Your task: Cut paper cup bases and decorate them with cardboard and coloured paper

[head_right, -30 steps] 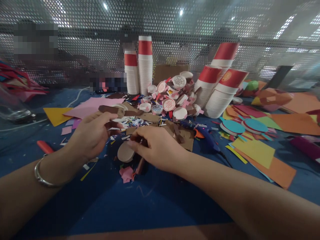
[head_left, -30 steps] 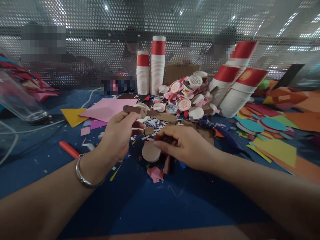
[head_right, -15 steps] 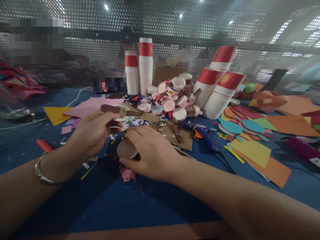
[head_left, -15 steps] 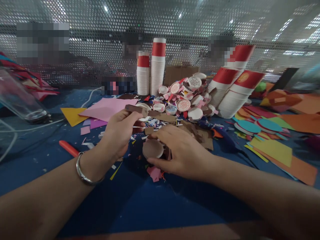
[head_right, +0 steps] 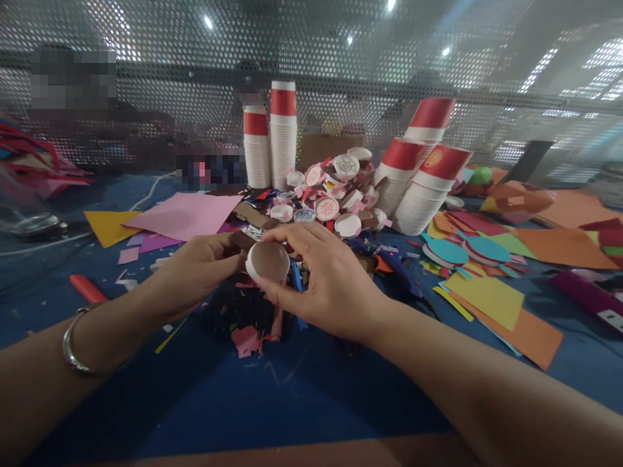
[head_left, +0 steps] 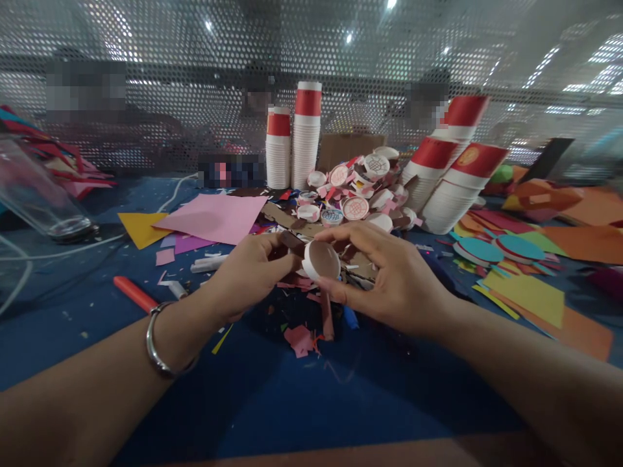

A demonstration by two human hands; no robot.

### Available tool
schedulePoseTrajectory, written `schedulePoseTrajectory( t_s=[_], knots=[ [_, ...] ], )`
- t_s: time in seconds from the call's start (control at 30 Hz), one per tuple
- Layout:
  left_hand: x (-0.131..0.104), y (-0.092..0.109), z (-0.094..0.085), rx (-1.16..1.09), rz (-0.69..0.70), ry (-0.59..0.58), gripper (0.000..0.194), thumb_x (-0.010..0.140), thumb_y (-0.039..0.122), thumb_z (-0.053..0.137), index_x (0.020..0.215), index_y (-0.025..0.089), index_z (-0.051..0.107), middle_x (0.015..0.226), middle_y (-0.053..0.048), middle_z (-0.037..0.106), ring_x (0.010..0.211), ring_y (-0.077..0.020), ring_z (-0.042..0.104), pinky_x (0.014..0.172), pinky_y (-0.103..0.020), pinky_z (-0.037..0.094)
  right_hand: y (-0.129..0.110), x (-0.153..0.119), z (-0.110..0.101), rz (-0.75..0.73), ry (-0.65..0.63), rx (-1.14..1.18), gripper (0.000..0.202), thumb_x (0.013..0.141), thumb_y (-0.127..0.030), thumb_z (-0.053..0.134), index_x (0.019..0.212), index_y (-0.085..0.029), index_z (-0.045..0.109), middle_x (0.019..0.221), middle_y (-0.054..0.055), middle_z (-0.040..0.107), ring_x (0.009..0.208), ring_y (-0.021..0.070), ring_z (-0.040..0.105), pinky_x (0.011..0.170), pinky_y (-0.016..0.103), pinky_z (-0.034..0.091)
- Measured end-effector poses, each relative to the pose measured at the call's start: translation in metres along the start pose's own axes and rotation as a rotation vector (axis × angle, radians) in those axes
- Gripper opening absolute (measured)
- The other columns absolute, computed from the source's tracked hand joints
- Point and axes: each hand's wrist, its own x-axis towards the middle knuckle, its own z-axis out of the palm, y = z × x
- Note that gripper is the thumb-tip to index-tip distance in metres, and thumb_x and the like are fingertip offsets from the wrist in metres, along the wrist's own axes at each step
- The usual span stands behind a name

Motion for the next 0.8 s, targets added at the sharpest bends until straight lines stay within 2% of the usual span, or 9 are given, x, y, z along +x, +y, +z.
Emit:
schedulePoseTrajectory(
  t_s=[0.17, 0.3, 0.5, 0.63, 0.8],
  knots=[
    [-0.002, 0.000, 0.003, -0.029, 0.022, -0.094, 0.017, 0.079, 0.019, 0.072, 0.094, 0.020, 0.081, 0.098, -0.007, 0.077, 0.081, -0.0192, 0.069, 0.077, -0.032, 0.056, 0.003, 0.001, 0.002, -0.001, 0.009, -0.011, 0.036, 0.088, -0.029, 0.074, 0.120, -0.018, 0.063, 0.120, 0.010, 0.072, 0.110, 0.0259, 0.067, 0.095, 0.039, 0.052],
    [-0.005, 0.003, 0.006, -0.150, -0.064, -0.094, 0.015, 0.078, 0.018, 0.076, 0.092, 0.016, 0.081, 0.095, -0.007, 0.078, 0.081, -0.0174, 0.069, 0.077, -0.029, 0.056, 0.006, 0.001, 0.002, -0.021, 0.010, -0.006, 0.034, 0.088, -0.029, 0.073, 0.119, -0.019, 0.063, 0.119, 0.010, 0.072, 0.109, 0.0266, 0.067, 0.094, 0.039, 0.052],
    [-0.006, 0.009, 0.004, -0.377, -0.142, -0.219, 0.011, 0.081, 0.013, 0.073, 0.090, 0.014, 0.079, 0.092, -0.006, 0.078, 0.084, -0.0151, 0.070, 0.082, -0.025, 0.058, 0.010, 0.000, 0.000, 0.017, 0.016, 0.055, 0.040, 0.088, -0.030, 0.074, 0.124, -0.017, 0.064, 0.119, 0.010, 0.072, 0.104, 0.0240, 0.068, 0.090, 0.036, 0.053],
    [-0.003, 0.011, 0.002, -0.431, -0.168, -0.267, 0.016, 0.080, 0.007, 0.069, 0.091, 0.014, 0.078, 0.092, -0.006, 0.078, 0.085, -0.0155, 0.070, 0.085, -0.026, 0.059, 0.011, 0.000, -0.002, 0.021, -0.001, 0.098, 0.038, 0.088, -0.030, 0.073, 0.122, -0.016, 0.065, 0.117, 0.009, 0.072, 0.104, 0.0224, 0.068, 0.084, 0.032, 0.054],
    [-0.002, 0.010, -0.001, -0.408, -0.160, -0.296, 0.015, 0.083, 0.008, 0.070, 0.095, 0.012, 0.078, 0.097, -0.009, 0.079, 0.090, -0.0155, 0.070, 0.091, -0.024, 0.057, 0.012, 0.001, -0.001, 0.024, -0.004, 0.110, 0.038, 0.089, -0.031, 0.074, 0.122, -0.014, 0.065, 0.116, 0.009, 0.072, 0.103, 0.0219, 0.068, 0.087, 0.034, 0.054]
  ],
)
